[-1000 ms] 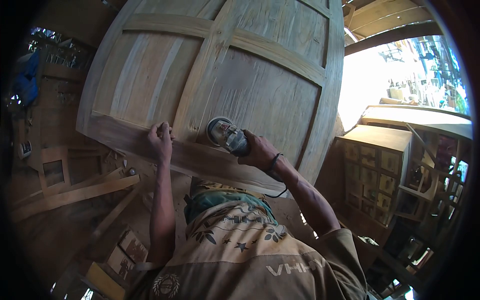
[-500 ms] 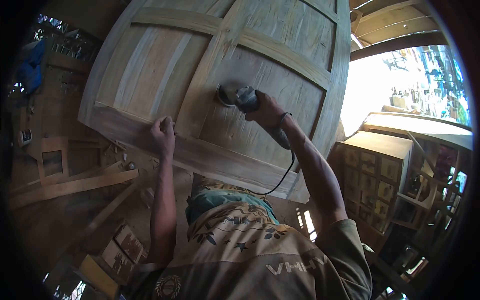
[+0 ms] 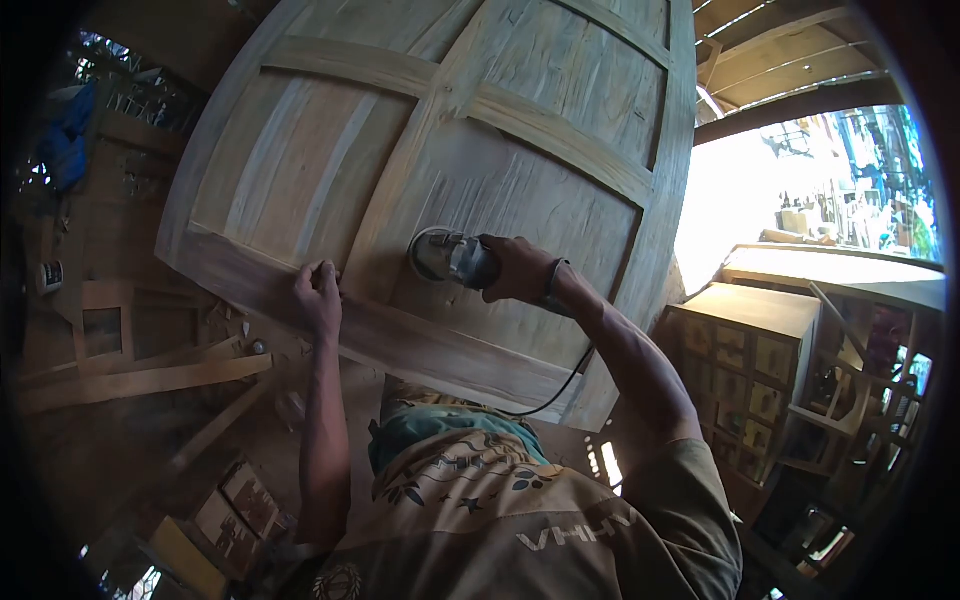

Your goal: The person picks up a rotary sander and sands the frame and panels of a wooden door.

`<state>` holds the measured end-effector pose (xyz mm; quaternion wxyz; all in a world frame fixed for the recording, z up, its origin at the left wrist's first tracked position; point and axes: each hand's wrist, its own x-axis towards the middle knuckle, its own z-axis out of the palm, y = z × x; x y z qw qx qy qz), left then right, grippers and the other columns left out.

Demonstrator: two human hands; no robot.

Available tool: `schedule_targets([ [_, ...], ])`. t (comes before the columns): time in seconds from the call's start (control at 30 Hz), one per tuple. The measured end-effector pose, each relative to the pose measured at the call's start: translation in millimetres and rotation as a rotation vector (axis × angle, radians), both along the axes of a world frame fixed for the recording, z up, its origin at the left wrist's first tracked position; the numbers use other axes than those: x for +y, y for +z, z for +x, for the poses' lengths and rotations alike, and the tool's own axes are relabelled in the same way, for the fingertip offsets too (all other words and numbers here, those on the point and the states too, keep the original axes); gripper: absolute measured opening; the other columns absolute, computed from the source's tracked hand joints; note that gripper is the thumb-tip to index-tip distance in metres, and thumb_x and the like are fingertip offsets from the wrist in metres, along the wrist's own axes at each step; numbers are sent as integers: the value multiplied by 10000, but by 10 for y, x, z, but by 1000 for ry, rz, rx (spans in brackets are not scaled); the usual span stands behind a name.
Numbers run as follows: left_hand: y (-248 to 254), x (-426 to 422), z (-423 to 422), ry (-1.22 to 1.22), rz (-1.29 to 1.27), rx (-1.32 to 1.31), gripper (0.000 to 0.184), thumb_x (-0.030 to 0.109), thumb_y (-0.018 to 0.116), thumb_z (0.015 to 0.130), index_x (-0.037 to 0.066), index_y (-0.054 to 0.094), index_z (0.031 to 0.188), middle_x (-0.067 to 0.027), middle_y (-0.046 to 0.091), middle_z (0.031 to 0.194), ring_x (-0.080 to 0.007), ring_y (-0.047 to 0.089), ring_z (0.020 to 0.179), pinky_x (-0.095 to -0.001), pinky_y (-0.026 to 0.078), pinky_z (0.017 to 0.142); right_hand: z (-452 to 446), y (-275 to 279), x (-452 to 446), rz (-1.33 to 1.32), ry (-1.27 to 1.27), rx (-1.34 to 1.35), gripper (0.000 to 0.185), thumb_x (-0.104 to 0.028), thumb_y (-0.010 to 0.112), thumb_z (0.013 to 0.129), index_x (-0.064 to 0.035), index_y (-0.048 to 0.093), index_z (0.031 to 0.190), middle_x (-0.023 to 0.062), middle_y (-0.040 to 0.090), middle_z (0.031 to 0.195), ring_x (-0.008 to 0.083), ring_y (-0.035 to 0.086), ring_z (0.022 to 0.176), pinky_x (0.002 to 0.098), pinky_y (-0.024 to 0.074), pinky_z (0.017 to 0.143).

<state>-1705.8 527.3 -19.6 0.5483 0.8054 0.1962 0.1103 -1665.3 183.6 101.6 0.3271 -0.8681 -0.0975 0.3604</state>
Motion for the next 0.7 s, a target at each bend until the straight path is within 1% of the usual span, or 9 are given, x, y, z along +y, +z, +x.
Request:
schedule_targets([
  [0.2,87,-3,0,29,7,35,196,183,647,987,-5,699,969,-38,683,761,-79,597,551,-243,459,443,356,69,-183,-52,-20,-27,695,-217,845,623,-14,604,1242,200,716,1043,359,689,1000,438,538,899],
  [0.27,76,-1,21,39,-24,70,197,182,647,987,-9,695,966,-37,678,758,-80,591,532,-244,451,434,567,-19,-282,-118,-40,-115,678,-225,846,623,-16,611,1223,196,717,1036,352,694,987,434,541,889],
  [0.33,9,25,21,20,38,22,202,182,645,990,-15,685,970,-30,661,742,-79,581,509,-244,440,426,716,-42,-374,-139,-64,-115,642,-232,842,625,-9,625,1186,193,718,1028,347,694,974,425,541,881],
  [0.37,-24,34,0,21,42,19,202,182,645,990,-15,685,970,-30,661,742,-79,581,509,-244,440,426,746,-59,-413,-125,-53,-134,665,-269,844,622,-8,628,1194,202,717,1045,358,689,995,427,537,902],
  [0.43,116,-2,7,52,-61,114,224,167,668,956,-50,691,904,-37,679,732,-120,634,602,-294,489,558,843,-40,-404,-106,-39,-156,690,-306,846,619,-6,632,1201,212,716,1063,369,685,1015,429,532,922],
  [0.53,-14,25,12,60,28,56,220,172,667,959,-40,687,902,-19,636,692,-105,614,572,-281,478,530,895,-61,-452,-163,-104,-133,676,-307,840,612,-11,646,1188,200,718,1068,359,685,1016,423,534,920],
  [0.6,-64,16,26,59,25,32,217,171,667,958,-39,685,904,-19,629,688,-101,607,572,-280,476,536,940,-128,-501,-91,-170,-179,656,-304,838,607,-13,662,1168,172,727,1042,311,697,976,396,543,900],
  [0.63,-51,23,27,64,25,12,214,170,667,957,-37,683,905,-19,622,684,-97,600,571,-278,473,541,981,-133,-531,-88,-171,-180,656,-304,838,607,-13,662,1168,172,727,1042,311,697,976,396,543,900],
  [0.7,121,-37,23,77,-30,65,214,172,666,959,-37,683,917,-22,626,694,-92,598,582,-276,476,531,1070,-136,-581,4,-256,-73,648,-299,841,607,-10,669,1160,143,732,1010,258,702,934,369,550,878],
])
